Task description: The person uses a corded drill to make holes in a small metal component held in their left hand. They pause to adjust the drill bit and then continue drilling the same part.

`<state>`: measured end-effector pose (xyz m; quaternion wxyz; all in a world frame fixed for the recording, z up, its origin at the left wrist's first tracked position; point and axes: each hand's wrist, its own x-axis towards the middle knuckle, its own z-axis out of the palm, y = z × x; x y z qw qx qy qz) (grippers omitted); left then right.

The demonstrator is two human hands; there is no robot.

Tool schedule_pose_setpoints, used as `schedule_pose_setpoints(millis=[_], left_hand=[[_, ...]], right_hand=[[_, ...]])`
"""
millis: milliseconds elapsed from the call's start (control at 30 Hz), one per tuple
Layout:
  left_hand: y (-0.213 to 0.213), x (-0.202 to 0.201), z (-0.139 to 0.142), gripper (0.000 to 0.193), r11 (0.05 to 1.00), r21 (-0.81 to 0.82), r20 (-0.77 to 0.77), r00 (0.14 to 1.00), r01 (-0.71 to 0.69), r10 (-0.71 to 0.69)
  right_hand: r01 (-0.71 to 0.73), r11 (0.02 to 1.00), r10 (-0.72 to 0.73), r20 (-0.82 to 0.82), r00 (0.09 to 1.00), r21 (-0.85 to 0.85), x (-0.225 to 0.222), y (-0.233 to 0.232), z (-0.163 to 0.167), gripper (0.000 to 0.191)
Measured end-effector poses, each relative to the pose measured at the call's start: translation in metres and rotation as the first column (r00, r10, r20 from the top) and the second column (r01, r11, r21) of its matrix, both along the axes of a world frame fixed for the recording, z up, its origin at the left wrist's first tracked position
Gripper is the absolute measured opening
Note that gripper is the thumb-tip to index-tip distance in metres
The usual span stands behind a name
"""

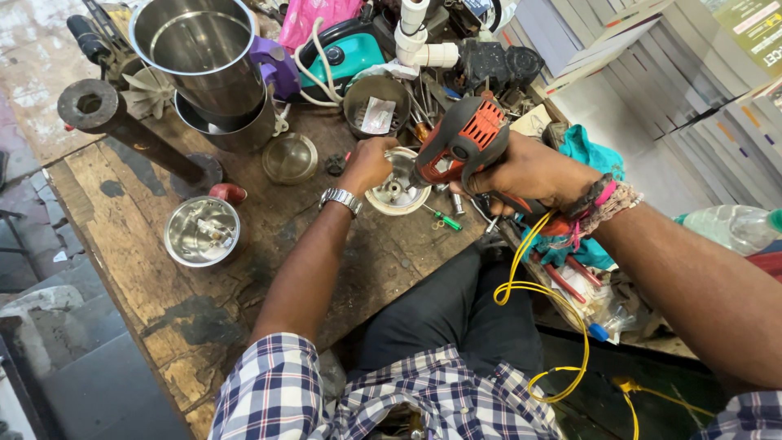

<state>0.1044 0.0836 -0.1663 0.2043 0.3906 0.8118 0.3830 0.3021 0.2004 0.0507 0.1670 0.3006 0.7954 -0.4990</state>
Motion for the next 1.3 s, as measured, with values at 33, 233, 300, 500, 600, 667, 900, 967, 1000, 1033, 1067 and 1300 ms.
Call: schedule_pose_setpoints(millis=[33, 233, 300, 500, 600, 667, 900, 967, 1000, 1033, 1067, 1300], left_hand=[[0.0, 0.0, 0.001, 0.047, 1.0, 0.0, 0.004, 1.0, -0.001, 0.001], [0.0, -0.001, 0.0, 0.043, 0.999, -0.026, 0.005, 0.999, 0.038, -0.038], [0.0, -0.002, -0.003, 0.045, 0.989, 0.1, 0.043, 0.993, 0.109, -0.113], [0.007, -0.011, -0.005, 0.046, 0.952, 0.204, 0.062, 0.967, 0.228, -0.245], [0.01, -0.015, -0.005, 0.043, 0.965, 0.142, 0.068, 0.971, 0.22, -0.231], [0.009, -0.018, -0.007, 0.044, 0.966, 0.126, 0.058, 0.971, 0.225, -0.234], [0.023, -0.041, -0.009, 0.055, 0.9, 0.176, -0.024, 0.916, 0.399, -0.402], [0.028, -0.046, -0.003, 0.049, 0.87, 0.103, -0.097, 0.875, 0.482, -0.473], [0.029, -0.047, -0.001, 0.041, 0.87, 0.048, -0.164, 0.863, 0.491, -0.478], [0.026, -0.047, -0.001, 0.034, 0.87, -0.013, -0.226, 0.846, 0.492, -0.482], [0.021, -0.045, 0.001, 0.038, 0.902, -0.013, -0.232, 0.876, 0.431, -0.422], [0.003, -0.038, -0.017, 0.038, 0.971, 0.173, -0.021, 0.986, 0.166, -0.165]], right_hand=[[-0.011, 1.0, 0.012, -0.008, 1.0, 0.002, 0.0, -0.001, -0.001, 0.034], [-0.281, 0.958, 0.274, 0.104, 0.956, 0.053, -0.015, 0.012, 0.001, 0.053], [-0.5, 0.86, 0.474, 0.204, 0.856, 0.1, -0.029, 0.023, 0.004, 0.057], [-0.52, 0.854, 0.499, 0.253, 0.829, 0.018, -0.051, 0.036, -0.001, 0.037], [-0.342, 0.933, 0.359, 0.2, 0.912, -0.113, -0.053, 0.038, -0.006, 0.035], [-0.293, 0.956, 0.29, 0.218, 0.932, -0.019, -0.052, 0.038, -0.007, 0.034], [-0.539, 0.835, 0.487, 0.306, 0.818, 0.113, -0.071, 0.038, -0.014, 0.025], [-0.555, 0.823, 0.521, 0.23, 0.822, 0.121, -0.073, 0.037, -0.016, 0.026], [-0.497, 0.863, 0.464, 0.248, 0.851, 0.089, -0.075, 0.037, -0.016, 0.024], [-0.438, 0.897, 0.41, 0.266, 0.873, 0.055, -0.075, 0.034, -0.017, 0.023], [-0.376, 0.926, 0.354, 0.285, 0.891, 0.025, -0.076, 0.032, -0.017, 0.023], [-0.396, 0.913, 0.354, 0.295, 0.887, 0.095, -0.075, 0.03, -0.013, 0.023]])
